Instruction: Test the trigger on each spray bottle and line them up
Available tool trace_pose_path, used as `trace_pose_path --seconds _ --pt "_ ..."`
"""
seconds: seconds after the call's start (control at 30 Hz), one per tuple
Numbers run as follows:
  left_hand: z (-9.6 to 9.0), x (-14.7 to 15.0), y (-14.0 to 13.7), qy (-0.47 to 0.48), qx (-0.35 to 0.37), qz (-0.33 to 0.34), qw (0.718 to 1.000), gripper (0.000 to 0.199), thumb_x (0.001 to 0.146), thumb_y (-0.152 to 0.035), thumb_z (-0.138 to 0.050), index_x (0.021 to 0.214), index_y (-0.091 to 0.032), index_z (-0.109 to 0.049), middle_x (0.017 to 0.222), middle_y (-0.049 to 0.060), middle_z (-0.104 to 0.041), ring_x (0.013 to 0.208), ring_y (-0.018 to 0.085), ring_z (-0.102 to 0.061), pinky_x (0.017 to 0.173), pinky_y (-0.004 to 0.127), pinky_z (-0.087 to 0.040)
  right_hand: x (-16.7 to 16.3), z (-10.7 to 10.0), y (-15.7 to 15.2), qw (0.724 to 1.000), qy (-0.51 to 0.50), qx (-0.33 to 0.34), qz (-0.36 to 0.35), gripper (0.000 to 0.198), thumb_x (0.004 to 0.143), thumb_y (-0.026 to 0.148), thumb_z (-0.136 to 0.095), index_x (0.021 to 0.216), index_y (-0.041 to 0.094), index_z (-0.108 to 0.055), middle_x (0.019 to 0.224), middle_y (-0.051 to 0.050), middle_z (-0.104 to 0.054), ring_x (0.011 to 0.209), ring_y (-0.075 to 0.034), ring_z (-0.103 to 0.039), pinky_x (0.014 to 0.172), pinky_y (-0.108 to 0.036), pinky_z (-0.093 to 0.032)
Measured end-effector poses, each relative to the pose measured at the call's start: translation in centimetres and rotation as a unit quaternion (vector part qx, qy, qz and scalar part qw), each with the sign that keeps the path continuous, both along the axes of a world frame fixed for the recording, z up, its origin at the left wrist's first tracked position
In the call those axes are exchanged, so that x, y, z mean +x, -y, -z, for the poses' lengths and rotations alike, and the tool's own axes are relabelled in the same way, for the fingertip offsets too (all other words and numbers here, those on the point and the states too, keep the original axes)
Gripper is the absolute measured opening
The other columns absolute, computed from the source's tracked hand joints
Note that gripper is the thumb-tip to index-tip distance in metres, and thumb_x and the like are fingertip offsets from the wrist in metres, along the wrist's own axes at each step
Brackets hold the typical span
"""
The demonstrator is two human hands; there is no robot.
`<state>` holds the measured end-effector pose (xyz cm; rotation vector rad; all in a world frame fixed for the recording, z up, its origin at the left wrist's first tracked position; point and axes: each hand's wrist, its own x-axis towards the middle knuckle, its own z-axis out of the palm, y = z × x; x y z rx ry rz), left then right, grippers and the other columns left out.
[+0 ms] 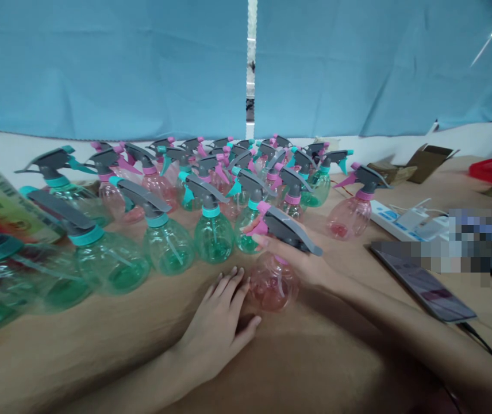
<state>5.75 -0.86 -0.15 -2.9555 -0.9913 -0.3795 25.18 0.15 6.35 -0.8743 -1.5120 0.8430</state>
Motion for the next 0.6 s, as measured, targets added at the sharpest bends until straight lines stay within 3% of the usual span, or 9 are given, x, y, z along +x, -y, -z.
trace_pose_path --seconds 0.3,0.6 --pt "0.01 0.04 -0.05 -0.005 0.001 -0.003 1.000 0.050 0.089 -0.039 -0.052 0.128 -0.007 -0.049 0.136 0.019 -0.048 0.127 0.032 -0.042 0.101 0.050 -0.037 0.42 0.53 -0.09 0.997 0.036 -0.021 0.060 0.008 0.082 0.033 -0.064 0.080 0.027 -0.059 0.074 0.002 -0.057 0.073 -0.016 -0.057 0.070 -0.031 -0.048" --pt "-0.12 0.06 -0.01 -0.003 -0.003 0.002 1.000 0.051 0.090 -0.040 -0.051 0.129 -0.007 -0.048 0.136 0.020 -0.048 0.126 0.033 -0.044 0.100 0.051 -0.038 0.17 -0.07 0.15 0.999 0.022 -0.002 0.049 0.013 0.082 0.035 -0.063 0.073 0.027 -0.059 0.069 0.002 -0.054 0.066 -0.016 -0.056 0.064 -0.030 -0.046"
